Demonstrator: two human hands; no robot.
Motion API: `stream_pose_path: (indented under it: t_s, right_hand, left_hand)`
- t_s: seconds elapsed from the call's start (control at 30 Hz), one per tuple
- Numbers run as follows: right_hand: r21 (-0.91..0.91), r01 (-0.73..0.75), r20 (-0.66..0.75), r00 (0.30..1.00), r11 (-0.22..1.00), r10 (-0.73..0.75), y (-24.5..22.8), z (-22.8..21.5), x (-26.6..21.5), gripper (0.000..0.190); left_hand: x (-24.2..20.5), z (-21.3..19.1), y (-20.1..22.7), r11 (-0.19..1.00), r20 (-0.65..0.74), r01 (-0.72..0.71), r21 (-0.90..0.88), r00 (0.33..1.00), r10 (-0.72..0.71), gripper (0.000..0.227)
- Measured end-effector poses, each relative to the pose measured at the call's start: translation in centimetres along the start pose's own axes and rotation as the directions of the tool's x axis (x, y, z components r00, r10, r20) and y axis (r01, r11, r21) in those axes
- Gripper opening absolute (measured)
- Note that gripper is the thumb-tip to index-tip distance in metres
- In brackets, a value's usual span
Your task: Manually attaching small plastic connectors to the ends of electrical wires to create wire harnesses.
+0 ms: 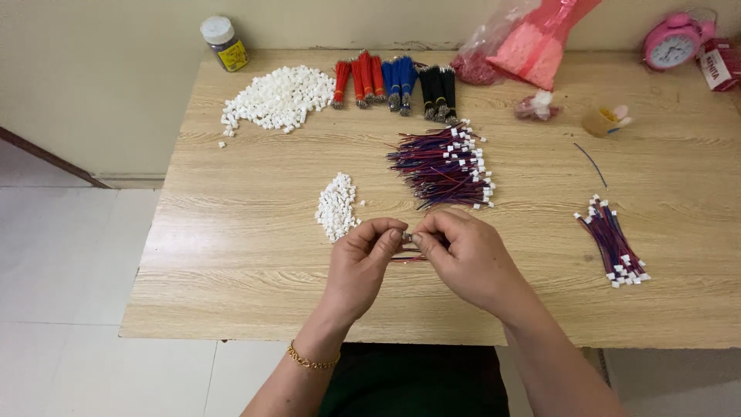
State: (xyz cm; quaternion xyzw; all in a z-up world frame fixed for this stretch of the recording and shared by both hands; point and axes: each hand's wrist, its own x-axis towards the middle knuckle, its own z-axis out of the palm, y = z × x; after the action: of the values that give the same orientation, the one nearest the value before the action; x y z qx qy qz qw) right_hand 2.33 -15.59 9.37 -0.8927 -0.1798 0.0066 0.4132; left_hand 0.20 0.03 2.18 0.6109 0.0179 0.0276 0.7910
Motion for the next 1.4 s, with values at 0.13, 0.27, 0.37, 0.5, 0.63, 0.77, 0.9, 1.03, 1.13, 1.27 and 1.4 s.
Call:
stream_pose_path:
  t_s: [0.13, 0.27, 0.37, 0.5, 0.63, 0.77, 0.9, 1.03, 1.13, 1.27, 1.4]
  right_hand:
    - [-0.007, -0.002, -0.02, 1.0, 1.0, 0.001, -0.1, 0.3, -0.1, 0.006]
    - [-0.052, -0.008, -0.024, 1.0, 0.999, 0.007, 0.0, 0.5, 0.0, 0.006]
    - [-0.029, -0.005, -0.014, 1.0, 1.0, 0.005, 0.2, 0.5, 0.1, 0.007]
    - [-0.063, -0.01, -0.025, 1.0, 0.998, 0.008, 0.0, 0.4, 0.2, 0.007]
    - [-0.066, -0.013, 0.003, 1.0, 0.998, 0.013, 0.8, 0.7, 0.3, 0.009]
    - [0.159, -0.037, 0.041, 0.999, 0.987, 0.031, 1.8, 1.0, 0.2, 0.01]
    - [0.26, 0.101, -0.01, 0.995, 0.96, -0.102, 0.3, -0.6, 0.3, 0.013]
    - [0.157, 0.159, -0.041, 0.987, 0.975, -0.155, 0.1, -0.4, 0.1, 0.015]
    - [0.056, 0.232, -0.105, 0.969, 0.971, -0.226, -0.4, -0.4, 0.2, 0.01]
    - [0.017, 0.291, -0.193, 0.94, 0.957, -0.283, 0.0, 0.3, 0.2, 0.006]
    - [0.027, 0.306, -0.24, 0.926, 0.952, -0.291, -0.2, 0.4, 0.1, 0.011]
  left_hand:
    - [-0.3, -0.2, -0.1, 0.999, 0.001, -0.014, 0.037, 1.0, 0.014, 0.015]
    - [0.2, -0.3, -0.5, 0.997, -0.008, -0.022, 0.076, 1.0, 0.023, 0.015]
    - [0.2, -0.2, -0.6, 0.996, -0.01, -0.023, 0.088, 1.0, 0.024, 0.014]
    - [0.1, 0.1, -0.3, 0.995, -0.028, -0.043, 0.089, 0.999, 0.046, 0.014]
    - [0.4, -0.1, -1.2, 0.995, -0.028, -0.029, 0.1, 0.999, 0.032, 0.014]
    - [0.9, -0.4, -2.9, 0.99, -0.047, 0.124, -0.064, 0.991, -0.127, 0.015]
    - [1.6, -0.7, -2.5, 0.918, -0.057, 0.229, -0.324, 0.964, -0.261, 0.018]
    - [1.6, -0.4, -1.0, 0.896, -0.029, 0.261, -0.36, 0.956, -0.291, 0.019]
    - [1.5, -0.3, -0.6, 0.878, 0.01, 0.262, -0.4, 0.959, -0.282, 0.02]
    - [1.1, 0.0, 0.4, 0.873, 0.01, 0.237, -0.426, 0.966, -0.257, 0.02]
    - [0.7, 0.2, 0.8, 0.881, 0.013, 0.225, -0.416, 0.97, -0.241, 0.02]
